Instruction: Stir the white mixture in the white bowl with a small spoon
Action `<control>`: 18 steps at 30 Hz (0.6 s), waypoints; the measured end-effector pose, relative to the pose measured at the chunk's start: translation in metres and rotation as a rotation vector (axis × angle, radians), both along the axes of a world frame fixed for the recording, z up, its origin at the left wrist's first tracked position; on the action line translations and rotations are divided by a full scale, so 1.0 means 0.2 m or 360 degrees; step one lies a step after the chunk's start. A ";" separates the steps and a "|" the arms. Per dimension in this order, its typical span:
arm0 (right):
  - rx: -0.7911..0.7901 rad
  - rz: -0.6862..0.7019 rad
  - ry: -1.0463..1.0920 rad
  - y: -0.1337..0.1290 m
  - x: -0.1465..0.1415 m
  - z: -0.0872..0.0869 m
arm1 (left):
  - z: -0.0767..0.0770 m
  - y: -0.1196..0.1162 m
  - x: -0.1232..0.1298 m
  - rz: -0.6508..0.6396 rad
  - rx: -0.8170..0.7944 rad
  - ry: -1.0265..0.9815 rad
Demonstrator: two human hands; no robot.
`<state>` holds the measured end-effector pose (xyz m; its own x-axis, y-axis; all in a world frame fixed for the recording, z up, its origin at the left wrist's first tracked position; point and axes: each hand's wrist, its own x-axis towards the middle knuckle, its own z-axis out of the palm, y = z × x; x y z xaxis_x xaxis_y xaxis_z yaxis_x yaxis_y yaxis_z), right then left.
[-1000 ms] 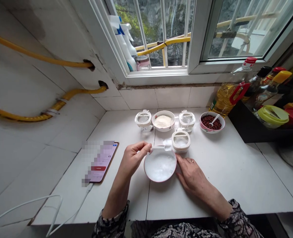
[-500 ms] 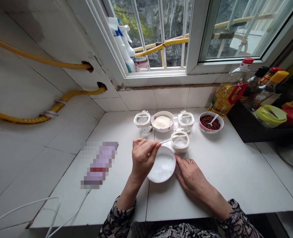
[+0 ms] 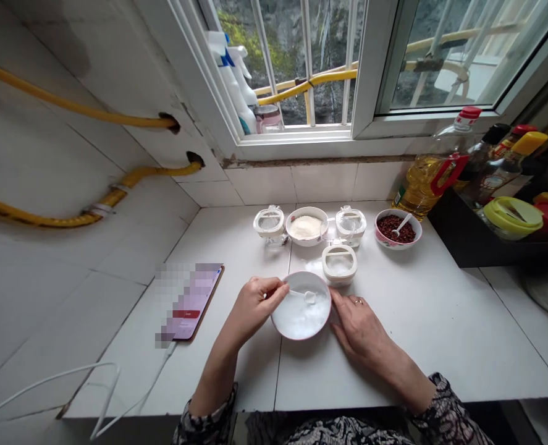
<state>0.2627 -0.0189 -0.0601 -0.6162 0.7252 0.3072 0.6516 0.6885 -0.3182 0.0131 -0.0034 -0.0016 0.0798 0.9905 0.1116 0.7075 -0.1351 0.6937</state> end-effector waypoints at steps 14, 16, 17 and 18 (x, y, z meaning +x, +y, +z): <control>-0.0064 0.0008 0.0003 0.00 0.00 -0.01 | -0.01 -0.01 0.08 -0.0053 0.0097 0.0155; -0.0067 0.0009 -0.0001 0.00 0.00 0.00 | 0.00 -0.01 0.07 -0.0014 0.0089 0.0111; -0.0062 0.0009 -0.0003 0.00 0.00 0.00 | 0.00 -0.01 0.06 0.0002 0.0076 0.0078; -0.0054 0.0008 -0.0003 0.00 0.00 0.00 | 0.00 -0.01 0.05 0.0012 0.0054 0.0034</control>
